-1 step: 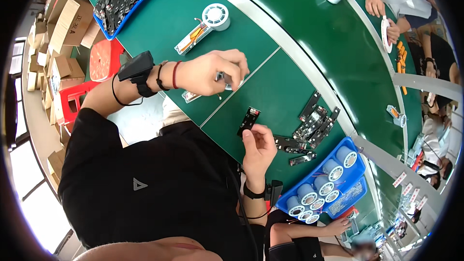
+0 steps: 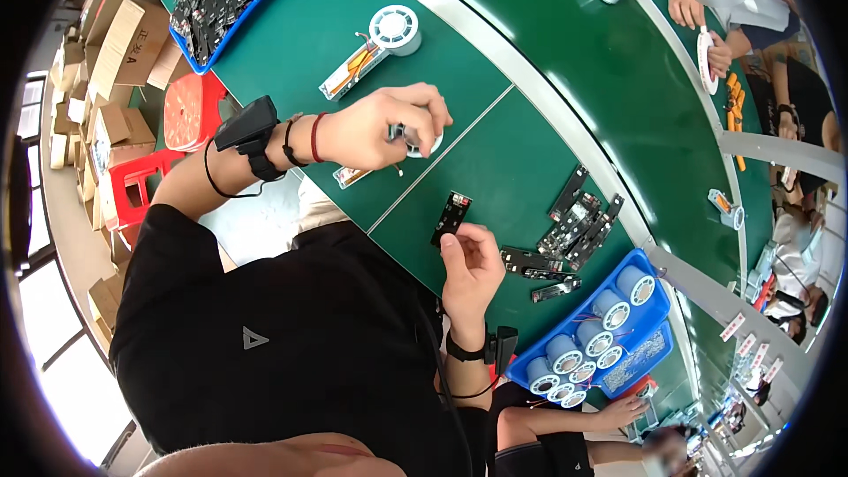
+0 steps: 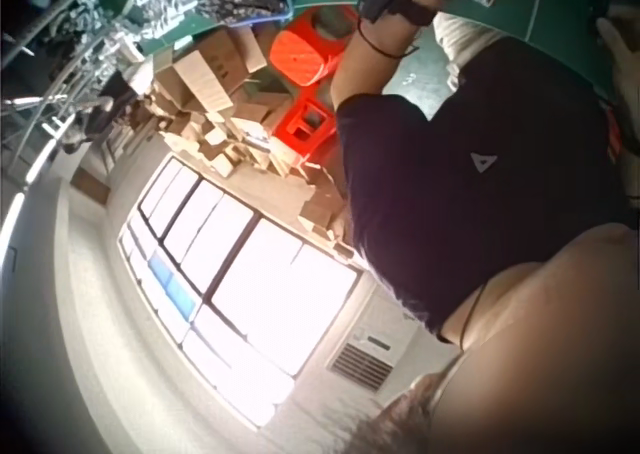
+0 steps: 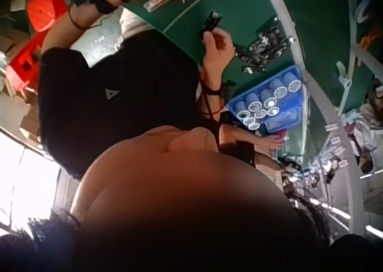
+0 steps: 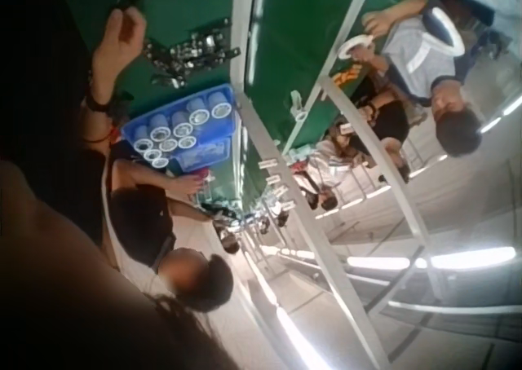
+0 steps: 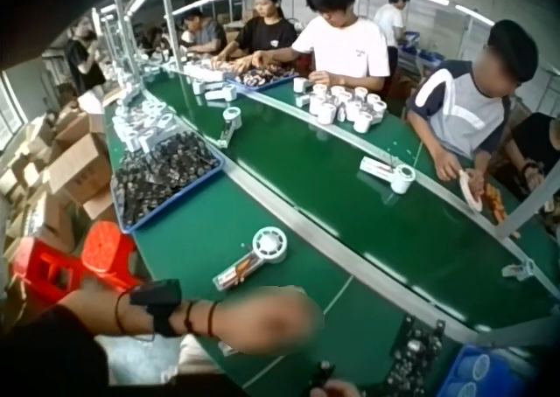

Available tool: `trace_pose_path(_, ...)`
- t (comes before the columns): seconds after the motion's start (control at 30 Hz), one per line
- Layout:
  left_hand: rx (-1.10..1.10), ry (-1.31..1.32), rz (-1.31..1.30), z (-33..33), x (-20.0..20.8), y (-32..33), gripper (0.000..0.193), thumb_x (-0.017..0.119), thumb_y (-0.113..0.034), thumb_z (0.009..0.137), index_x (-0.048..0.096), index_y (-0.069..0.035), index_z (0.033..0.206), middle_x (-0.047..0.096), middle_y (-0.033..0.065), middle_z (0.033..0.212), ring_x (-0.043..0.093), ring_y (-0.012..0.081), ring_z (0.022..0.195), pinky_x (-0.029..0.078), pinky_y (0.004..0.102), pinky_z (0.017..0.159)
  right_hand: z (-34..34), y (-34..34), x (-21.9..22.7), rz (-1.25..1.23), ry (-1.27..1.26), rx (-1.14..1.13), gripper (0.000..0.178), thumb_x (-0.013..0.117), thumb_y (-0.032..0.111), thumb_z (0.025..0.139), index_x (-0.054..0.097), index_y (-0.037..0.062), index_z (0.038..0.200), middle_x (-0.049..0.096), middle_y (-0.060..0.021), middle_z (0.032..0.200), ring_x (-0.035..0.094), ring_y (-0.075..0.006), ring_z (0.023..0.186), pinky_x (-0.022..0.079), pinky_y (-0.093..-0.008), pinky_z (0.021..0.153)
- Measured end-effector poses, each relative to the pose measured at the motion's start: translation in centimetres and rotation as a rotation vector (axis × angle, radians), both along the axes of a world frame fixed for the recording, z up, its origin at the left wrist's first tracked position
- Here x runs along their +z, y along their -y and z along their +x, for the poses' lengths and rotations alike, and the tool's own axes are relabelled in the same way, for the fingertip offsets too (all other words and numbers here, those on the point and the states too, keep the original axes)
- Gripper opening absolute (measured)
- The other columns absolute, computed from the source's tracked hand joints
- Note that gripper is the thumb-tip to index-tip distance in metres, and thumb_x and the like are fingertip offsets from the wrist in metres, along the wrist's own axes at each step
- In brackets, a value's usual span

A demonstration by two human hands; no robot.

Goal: Assembling electronic components and fan units onto printed circuit boards at an industrial workstation.

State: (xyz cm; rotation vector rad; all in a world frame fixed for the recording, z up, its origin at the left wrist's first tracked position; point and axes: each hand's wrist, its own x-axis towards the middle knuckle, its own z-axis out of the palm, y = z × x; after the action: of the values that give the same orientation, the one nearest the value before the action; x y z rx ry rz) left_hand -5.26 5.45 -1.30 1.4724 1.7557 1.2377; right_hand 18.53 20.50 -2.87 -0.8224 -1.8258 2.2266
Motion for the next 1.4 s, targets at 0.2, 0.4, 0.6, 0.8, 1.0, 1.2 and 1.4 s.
trace_pose_path(0.2, 0.643, -0.092, 0.291, 3.3, 3.7, 5.5, 0.022, 0.067, 0.003, 0.085, 0.066, -0.001, 0.107, 0.058, 0.0118, 0.111, 0.059, 0.0281, 0.106, 0.049, 0.0374, 0.092, -4.4, 3.8, 2.6, 0.226, -0.244, 0.138, 0.018, 0.07, -0.004, 0.092, 0.064, -0.0026, 0.108, 0.067, -0.0066, 0.101, 0.063, -0.0117, 0.08, 0.053, -0.0264, 0.071)
trace_pose_path(0.4, 0.896, 0.479, 0.235, 9.7, 0.2, 8.4, 0.03, 0.07, -0.003, 0.092, 0.064, 0.0, 0.121, 0.06, 0.0086, 0.106, 0.059, 0.0166, 0.094, 0.048, 0.0284, 0.083, -9.7, 6.8, 4.4, 0.545, -0.423, 0.458, 0.025, 0.073, -0.007, 0.087, 0.067, -0.0004, 0.11, 0.067, -0.0095, 0.106, 0.066, -0.0155, 0.074, 0.054, -0.0284, 0.067)
trace_pose_path(0.6, 1.013, 0.797, -0.016, 9.3, -0.9, 10.9, 0.029, 0.065, -0.004, 0.099, 0.061, 0.001, 0.127, 0.059, 0.0027, 0.097, 0.052, 0.0073, 0.08, 0.045, 0.0249, 0.072, -12.1, 6.3, 5.6, 1.067, -0.312, 0.735, 0.024, 0.074, -0.004, 0.086, 0.07, 0.0042, 0.109, 0.068, -0.0092, 0.106, 0.07, -0.0196, 0.075, 0.056, -0.0316, 0.065)
trace_pose_path(0.8, 0.879, 0.925, 0.114, 9.0, -1.4, 10.4, 0.033, 0.06, -0.003, 0.102, 0.06, 0.001, 0.135, 0.058, -0.0006, 0.089, 0.047, 0.0034, 0.068, 0.039, 0.0227, 0.057, -12.4, 5.4, 2.3, 1.264, -0.403, 0.747, 0.017, 0.074, -0.002, 0.088, 0.072, 0.0048, 0.103, 0.071, -0.0071, 0.104, 0.069, -0.018, 0.073, 0.054, -0.0308, 0.061)
trace_pose_path(1.0, 0.667, 1.158, 0.068, 8.8, -2.7, 11.0, 0.036, 0.059, -0.007, 0.104, 0.06, 0.0, 0.139, 0.06, 0.0005, 0.092, 0.045, 0.0023, 0.063, 0.034, 0.0212, 0.051, -12.1, 6.0, 1.0, 0.939, -0.416, 0.531, 0.013, 0.077, -0.003, 0.086, 0.074, 0.003, 0.097, 0.072, -0.0081, 0.09, 0.065, -0.0153, 0.062, 0.048, -0.0272, 0.052)
trace_pose_path(1.2, 0.769, 0.959, 0.014, 9.3, -1.1, 10.2, 0.038, 0.066, 0.0, 0.097, 0.063, -0.001, 0.135, 0.066, 0.0059, 0.101, 0.057, 0.0079, 0.067, 0.047, 0.0238, 0.057, -11.7, 6.1, 0.5, 0.99, -0.471, 0.423, 0.013, 0.078, -0.004, 0.085, 0.074, 0.0009, 0.097, 0.071, -0.0082, 0.083, 0.061, -0.0122, 0.056, 0.046, -0.0256, 0.049)
trace_pose_path(1.4, 0.896, 0.174, 0.112, 9.7, -1.7, 9.3, 0.041, 0.066, 0.013, 0.09, 0.064, 0.0, 0.13, 0.068, 0.0121, 0.114, 0.071, 0.0156, 0.076, 0.058, 0.0275, 0.065, -12.0, 6.4, 0.6, 0.986, -0.471, 0.418, 0.013, 0.078, -0.005, 0.084, 0.073, -0.0001, 0.096, 0.07, -0.0081, 0.082, 0.061, -0.0121, 0.055, 0.045, -0.0257, 0.048)
